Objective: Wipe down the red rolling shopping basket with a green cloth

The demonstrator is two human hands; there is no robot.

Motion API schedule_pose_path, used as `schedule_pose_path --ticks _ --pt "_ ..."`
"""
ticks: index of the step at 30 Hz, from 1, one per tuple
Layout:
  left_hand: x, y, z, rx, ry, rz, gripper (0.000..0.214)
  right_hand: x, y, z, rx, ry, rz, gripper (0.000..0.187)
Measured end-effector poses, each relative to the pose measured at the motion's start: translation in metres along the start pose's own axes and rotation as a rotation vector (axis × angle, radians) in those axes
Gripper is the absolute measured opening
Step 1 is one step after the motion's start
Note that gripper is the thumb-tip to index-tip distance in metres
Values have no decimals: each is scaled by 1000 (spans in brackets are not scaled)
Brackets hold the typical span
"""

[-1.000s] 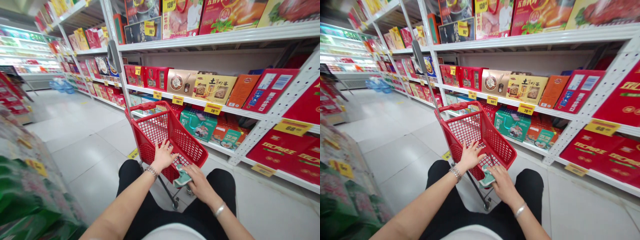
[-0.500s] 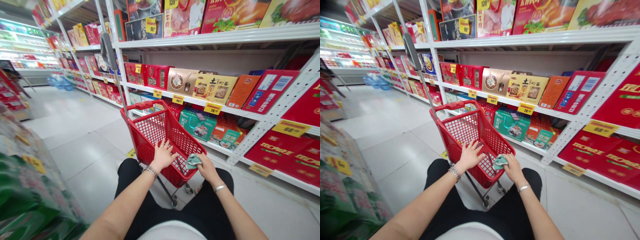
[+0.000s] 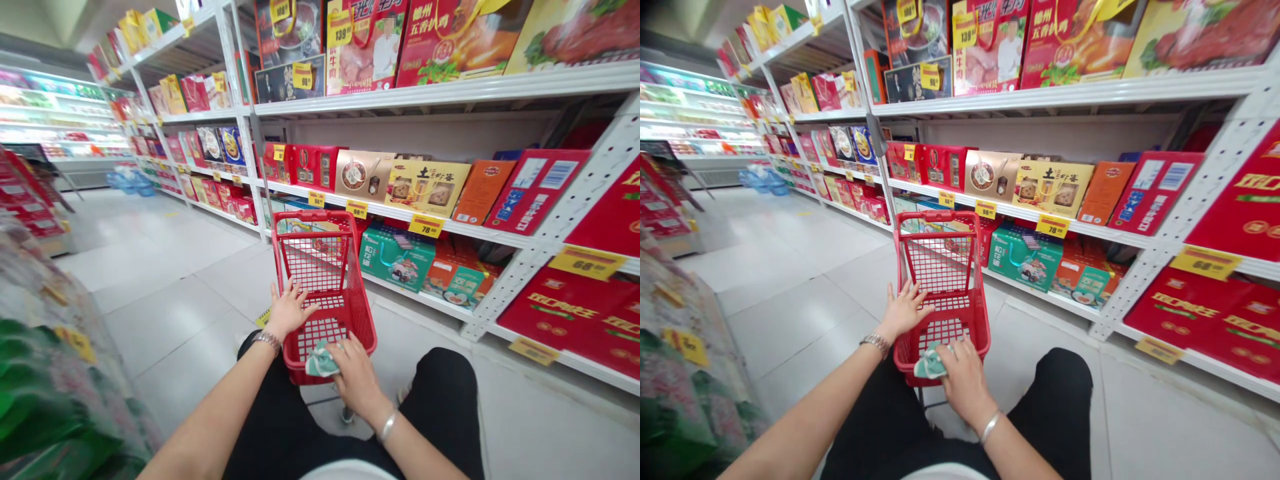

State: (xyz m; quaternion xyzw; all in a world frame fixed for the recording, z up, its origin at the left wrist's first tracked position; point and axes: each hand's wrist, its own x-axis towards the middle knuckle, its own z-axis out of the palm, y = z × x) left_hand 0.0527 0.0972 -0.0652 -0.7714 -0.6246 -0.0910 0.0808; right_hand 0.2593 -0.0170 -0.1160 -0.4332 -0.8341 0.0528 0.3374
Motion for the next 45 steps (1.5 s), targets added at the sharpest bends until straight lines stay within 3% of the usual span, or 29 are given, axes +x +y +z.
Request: schedule_pose_path --ticks 4,9,16,22,24,27,31,39,45 --pt "-45 2 3 -18 143 98 48 -7 -18 6 -11 -25 -86 45" --pt "-86 31 2 -58 193 59 43 -16 -19 -7 18 -66 -25 46" --pt "-107 76 7 -120 205 34 48 -49 -7 -38 -13 -65 -8 61" --pt "-109 90 5 -168 120 51 51 -77 41 -77 -111 -36 -10 61" --pt "-104 87 4 -178 94 51 51 -78 53 -83 -120 -48 -16 60" --pt "-93 78 4 -184 82 47 48 -70 55 -76 -92 -26 7 53" --pt "-74 55 3 -158 99 48 45 -44 41 -50 -75 17 58 46" --pt "-28 -11 7 -34 16 116 50 12 6 -9 -243 -25 114 33" --pt "-2 -28 9 14 5 89 51 29 -2 6 -304 -38 148 27"
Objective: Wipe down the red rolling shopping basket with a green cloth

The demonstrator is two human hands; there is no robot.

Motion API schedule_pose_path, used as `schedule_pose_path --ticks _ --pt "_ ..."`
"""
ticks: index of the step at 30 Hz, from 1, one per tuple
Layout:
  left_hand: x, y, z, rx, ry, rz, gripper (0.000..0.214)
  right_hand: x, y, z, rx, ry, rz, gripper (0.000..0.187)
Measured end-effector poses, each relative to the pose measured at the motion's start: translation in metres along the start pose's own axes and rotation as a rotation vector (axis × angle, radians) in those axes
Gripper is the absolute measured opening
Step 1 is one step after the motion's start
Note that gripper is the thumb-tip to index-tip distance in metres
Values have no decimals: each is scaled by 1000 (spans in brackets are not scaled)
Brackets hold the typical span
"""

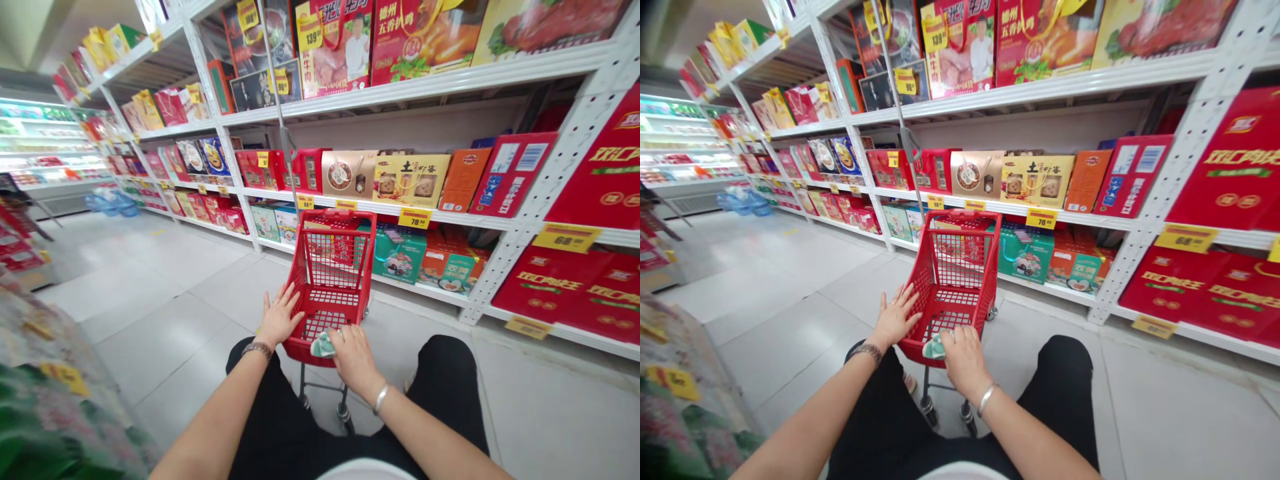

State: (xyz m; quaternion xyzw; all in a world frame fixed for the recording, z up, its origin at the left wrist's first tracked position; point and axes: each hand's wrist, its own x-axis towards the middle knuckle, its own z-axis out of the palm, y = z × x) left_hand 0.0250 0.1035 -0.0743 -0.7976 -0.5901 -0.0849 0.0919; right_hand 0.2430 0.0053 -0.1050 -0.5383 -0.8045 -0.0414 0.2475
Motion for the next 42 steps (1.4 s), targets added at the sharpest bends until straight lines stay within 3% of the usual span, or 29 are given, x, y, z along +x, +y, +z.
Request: schedule_pose_path --ticks 3,11,18,22,26,32,37,42 --pt "4 11 2 16 13 16 49 -1 4 3 1 36 3 31" --pt "-15 75 15 -58 4 -55 61 -27 15 -6 -3 77 34 41" --pt "-45 68 10 -70 89 45 57 -66 10 -30 118 23 -113 51" --pt "-56 54 10 -30 80 81 58 -68 30 -46 151 41 -267 52" --pt "-52 32 12 -54 60 149 57 -42 85 -54 123 67 -276 55" --pt "-42 4 10 -90 22 260 53 35 169 -74 70 7 -119 48" --pt "-43 5 8 -76 -6 267 53 92 190 -89 3 -11 74 24" --pt "-43 14 13 -69 35 219 51 96 185 -72 -27 39 155 26"
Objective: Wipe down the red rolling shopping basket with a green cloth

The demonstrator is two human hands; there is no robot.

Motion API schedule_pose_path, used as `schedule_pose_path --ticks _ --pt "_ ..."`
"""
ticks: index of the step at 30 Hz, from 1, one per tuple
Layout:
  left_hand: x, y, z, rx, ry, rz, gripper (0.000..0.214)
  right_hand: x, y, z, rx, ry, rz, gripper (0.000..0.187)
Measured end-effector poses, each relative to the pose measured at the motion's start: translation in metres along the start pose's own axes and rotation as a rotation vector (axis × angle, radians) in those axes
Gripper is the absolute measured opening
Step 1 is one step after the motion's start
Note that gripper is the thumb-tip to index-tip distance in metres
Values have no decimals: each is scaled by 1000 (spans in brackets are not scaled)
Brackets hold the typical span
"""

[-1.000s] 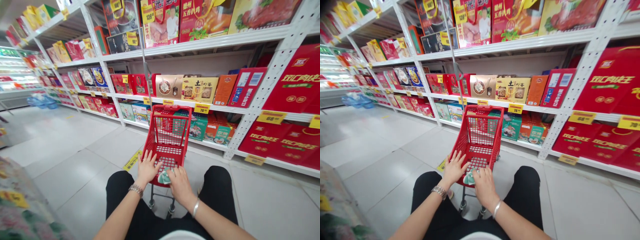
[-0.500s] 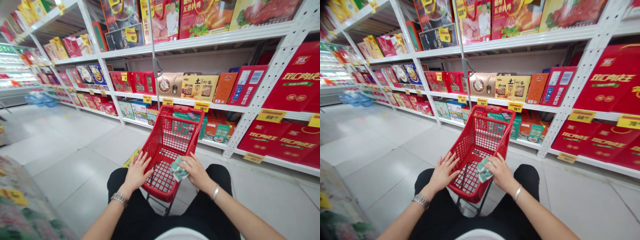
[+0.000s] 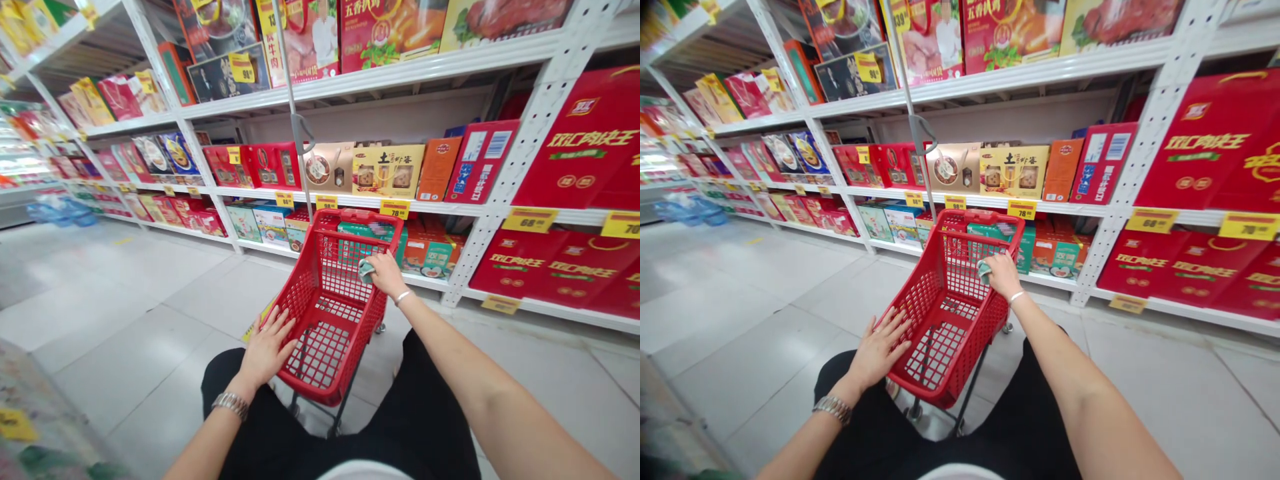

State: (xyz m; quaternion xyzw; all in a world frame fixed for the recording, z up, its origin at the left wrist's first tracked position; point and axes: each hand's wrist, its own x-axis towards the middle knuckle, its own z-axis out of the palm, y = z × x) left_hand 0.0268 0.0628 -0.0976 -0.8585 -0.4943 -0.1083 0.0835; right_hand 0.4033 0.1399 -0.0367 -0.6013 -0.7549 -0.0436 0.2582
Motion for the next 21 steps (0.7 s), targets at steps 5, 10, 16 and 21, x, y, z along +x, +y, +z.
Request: schedule_pose_path --ticks 5,10,16,21 --pt "8 -22 0 -26 -55 -28 49 -38 -30 24 131 114 -66 34" --pt "20 -47 -14 63 -55 -247 49 -76 -90 40 285 141 -148 32" --pt "23 16 -14 -41 -44 -541 57 -93 -153 50 313 123 -203 34" --pt "9 43 -11 -51 -27 -386 55 -96 -169 40 232 45 -301 35"
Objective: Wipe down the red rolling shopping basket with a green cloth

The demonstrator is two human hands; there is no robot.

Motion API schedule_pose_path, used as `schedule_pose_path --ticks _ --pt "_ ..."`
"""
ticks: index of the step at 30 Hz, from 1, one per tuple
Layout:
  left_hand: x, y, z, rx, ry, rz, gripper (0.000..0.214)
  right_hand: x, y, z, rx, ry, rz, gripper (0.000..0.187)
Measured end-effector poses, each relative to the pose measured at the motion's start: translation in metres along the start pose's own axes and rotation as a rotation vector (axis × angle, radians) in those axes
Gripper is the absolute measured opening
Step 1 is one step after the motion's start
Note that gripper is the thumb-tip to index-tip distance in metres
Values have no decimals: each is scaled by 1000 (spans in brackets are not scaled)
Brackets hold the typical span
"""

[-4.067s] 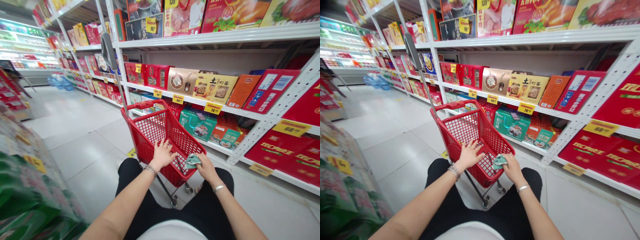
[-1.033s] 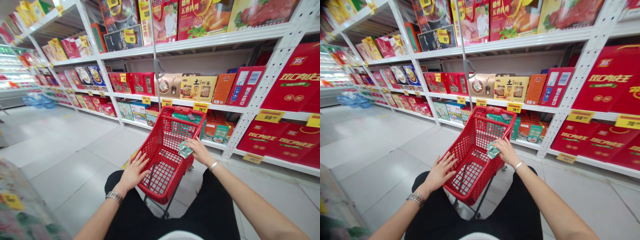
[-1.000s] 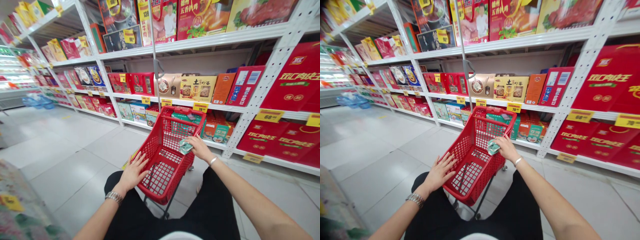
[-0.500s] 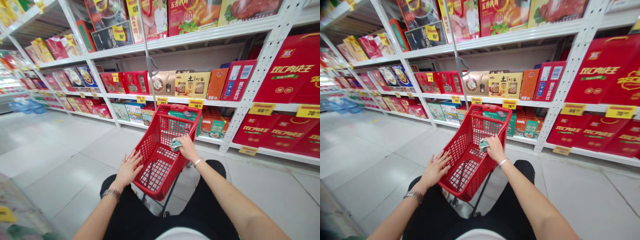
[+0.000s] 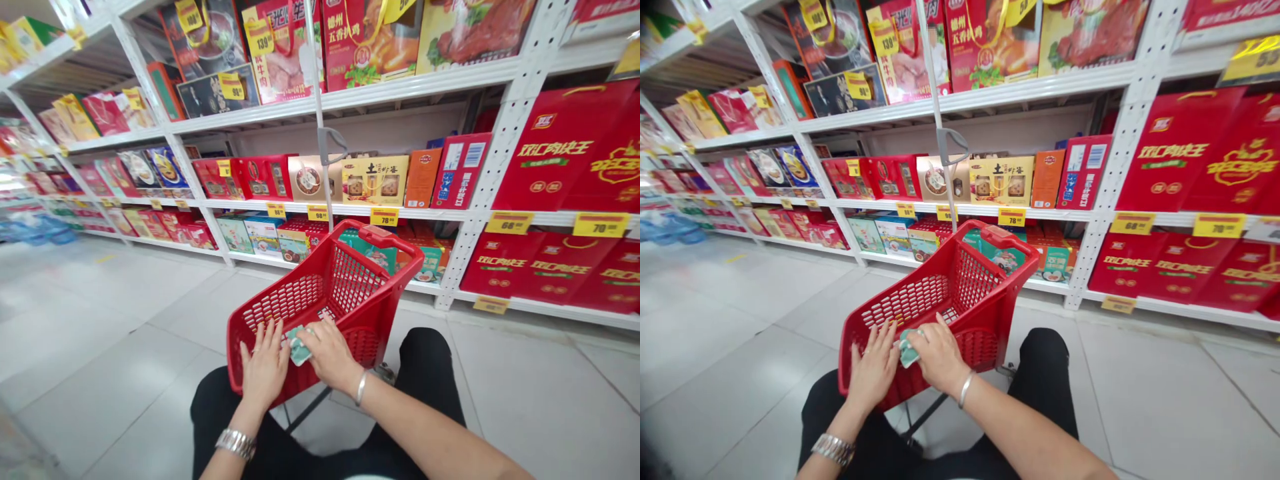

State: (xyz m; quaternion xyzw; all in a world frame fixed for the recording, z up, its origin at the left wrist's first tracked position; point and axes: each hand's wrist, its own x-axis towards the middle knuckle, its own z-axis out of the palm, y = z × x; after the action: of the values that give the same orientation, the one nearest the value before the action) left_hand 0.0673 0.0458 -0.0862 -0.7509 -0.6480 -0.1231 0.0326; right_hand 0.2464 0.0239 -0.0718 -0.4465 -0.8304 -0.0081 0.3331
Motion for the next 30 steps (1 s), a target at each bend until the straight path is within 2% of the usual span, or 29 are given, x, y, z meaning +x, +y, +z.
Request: schedule_pose_path --ticks 4,9,15,18,20,22,25,30 --pt "6 -26 -5 -46 -80 -119 55 0 4 -20 -117 -45 26 34" --pt "21 -50 -4 -41 -85 -132 55 -5 35 -66 -286 -49 151 41" --pt "48 -54 1 4 -175 -76 54 -19 84 -139 -493 -54 186 43" --pt "60 -53 0 17 -235 -46 54 -26 108 -171 -632 14 259 37" --pt "66 -51 -1 23 -267 -29 55 -29 124 -184 -672 89 299 31" --pt "70 -49 -2 19 -280 -24 55 -31 135 -188 -642 162 298 28" --pt "72 -47 -3 5 -265 -38 56 -32 141 -182 -564 247 268 24" --pt "71 -49 -1 -6 -205 -61 55 -31 121 -160 -500 308 272 26"
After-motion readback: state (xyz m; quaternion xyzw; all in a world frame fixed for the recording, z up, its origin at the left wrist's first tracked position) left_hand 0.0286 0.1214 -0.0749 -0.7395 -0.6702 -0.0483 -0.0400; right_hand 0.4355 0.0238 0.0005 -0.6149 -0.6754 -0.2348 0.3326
